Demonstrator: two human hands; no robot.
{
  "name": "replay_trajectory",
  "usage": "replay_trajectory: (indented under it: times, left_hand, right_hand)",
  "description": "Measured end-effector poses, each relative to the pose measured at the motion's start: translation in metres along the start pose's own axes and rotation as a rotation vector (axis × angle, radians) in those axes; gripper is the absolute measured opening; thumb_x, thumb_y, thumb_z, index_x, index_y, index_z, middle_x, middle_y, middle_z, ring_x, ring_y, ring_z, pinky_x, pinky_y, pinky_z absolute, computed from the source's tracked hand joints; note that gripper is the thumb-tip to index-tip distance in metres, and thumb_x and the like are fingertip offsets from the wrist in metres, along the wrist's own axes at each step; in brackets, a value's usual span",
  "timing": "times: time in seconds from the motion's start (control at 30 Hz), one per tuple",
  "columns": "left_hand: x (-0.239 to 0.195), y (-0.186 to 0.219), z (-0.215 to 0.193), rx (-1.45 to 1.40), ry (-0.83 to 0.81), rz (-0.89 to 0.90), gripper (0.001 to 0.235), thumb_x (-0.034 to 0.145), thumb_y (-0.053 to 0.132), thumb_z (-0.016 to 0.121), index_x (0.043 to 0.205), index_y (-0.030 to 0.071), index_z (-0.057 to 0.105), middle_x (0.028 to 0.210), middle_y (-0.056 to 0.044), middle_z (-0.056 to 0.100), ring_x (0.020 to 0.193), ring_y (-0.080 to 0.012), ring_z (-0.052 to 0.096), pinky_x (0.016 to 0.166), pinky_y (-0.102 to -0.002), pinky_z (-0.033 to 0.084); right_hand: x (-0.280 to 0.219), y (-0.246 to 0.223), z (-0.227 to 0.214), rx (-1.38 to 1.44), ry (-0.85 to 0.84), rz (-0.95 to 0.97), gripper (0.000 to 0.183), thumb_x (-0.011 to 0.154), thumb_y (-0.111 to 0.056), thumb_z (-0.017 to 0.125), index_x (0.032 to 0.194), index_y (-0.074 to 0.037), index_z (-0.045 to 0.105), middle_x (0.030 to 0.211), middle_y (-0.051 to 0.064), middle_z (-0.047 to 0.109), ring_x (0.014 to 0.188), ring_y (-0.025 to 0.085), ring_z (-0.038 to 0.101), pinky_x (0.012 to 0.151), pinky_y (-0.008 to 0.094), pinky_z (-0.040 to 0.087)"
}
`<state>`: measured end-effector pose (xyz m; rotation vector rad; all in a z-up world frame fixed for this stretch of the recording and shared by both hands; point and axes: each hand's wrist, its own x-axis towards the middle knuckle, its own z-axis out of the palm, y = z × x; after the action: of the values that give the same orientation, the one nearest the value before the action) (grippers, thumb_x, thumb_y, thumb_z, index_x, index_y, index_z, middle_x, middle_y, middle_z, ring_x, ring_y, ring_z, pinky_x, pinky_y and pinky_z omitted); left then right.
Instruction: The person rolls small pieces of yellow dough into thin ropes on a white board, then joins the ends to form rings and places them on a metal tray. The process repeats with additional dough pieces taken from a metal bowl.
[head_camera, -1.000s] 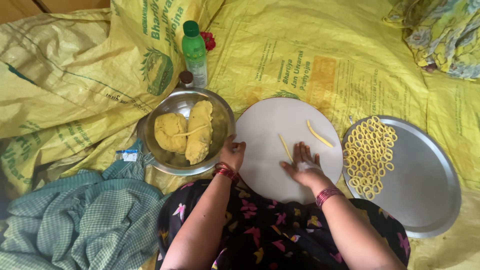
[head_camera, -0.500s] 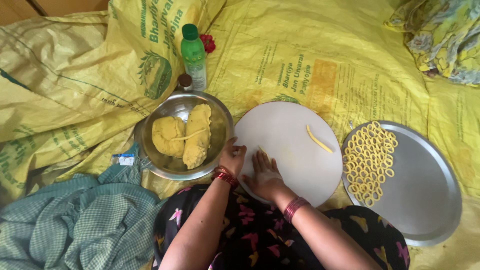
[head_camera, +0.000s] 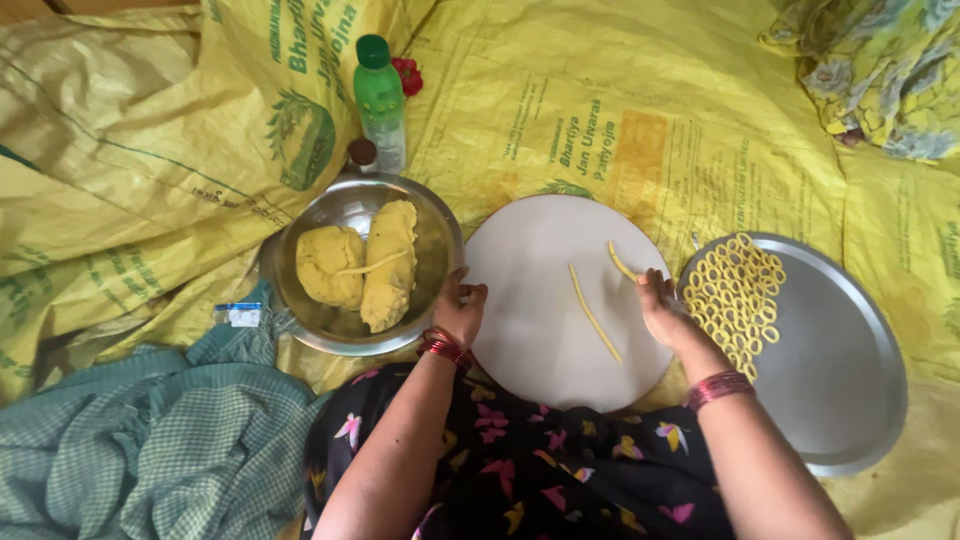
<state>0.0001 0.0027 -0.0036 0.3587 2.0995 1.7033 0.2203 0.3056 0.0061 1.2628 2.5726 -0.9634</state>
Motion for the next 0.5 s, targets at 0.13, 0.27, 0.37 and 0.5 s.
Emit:
replay_trajectory:
  times: [0.13,0.27,0.37,0.5]
  left_hand:
    - [0.003,0.000,0.004,0.026,-0.004,0.084,0.058,0.087,0.026,0.071,0.140,0.005,0.056,0.101,-0.016,0.077,0.094,-0.0248,0.073,0.086,-0.036,0.056]
    - [0.000,0.005,0.003,0.092,0.000,0.055,0.058,0.087,0.026,0.071,0.139,0.006,0.056,0.100,-0.015,0.076,0.090,-0.0250,0.073,0.083,-0.035,0.056]
    - [-0.002,0.005,-0.001,0.061,-0.011,0.094,0.058,0.087,0.026,0.070,0.139,0.005,0.055,0.098,-0.017,0.078,0.090,-0.0255,0.073,0.084,-0.036,0.056]
    - [-0.002,0.002,-0.003,0.118,0.009,0.054,0.058,0.087,0.027,0.070,0.140,0.007,0.057,0.100,-0.016,0.077,0.094,-0.0267,0.073,0.087,-0.037,0.055]
  right_hand:
    - [-0.032,0.008,0.009,-0.231,-0.176,0.148,0.093,0.094,-0.075,0.005,0.162,-0.013,-0.006,0.172,0.009,-0.012,0.159,0.027,-0.011,0.128,0.044,0.002]
    - [-0.048,-0.025,0.019,-0.323,-0.223,0.191,0.091,0.096,-0.071,0.010,0.162,-0.011,-0.010,0.171,0.009,-0.016,0.158,0.026,-0.012,0.127,0.046,0.003]
    - [-0.061,-0.052,0.028,-0.405,-0.233,0.135,0.090,0.099,-0.067,0.016,0.162,-0.008,-0.011,0.171,0.012,-0.016,0.158,0.028,-0.011,0.127,0.047,0.004]
    - [-0.079,-0.084,0.036,-0.455,-0.206,0.039,0.089,0.102,-0.063,0.023,0.162,-0.005,-0.006,0.171,0.019,-0.011,0.158,0.032,-0.007,0.126,0.048,0.008]
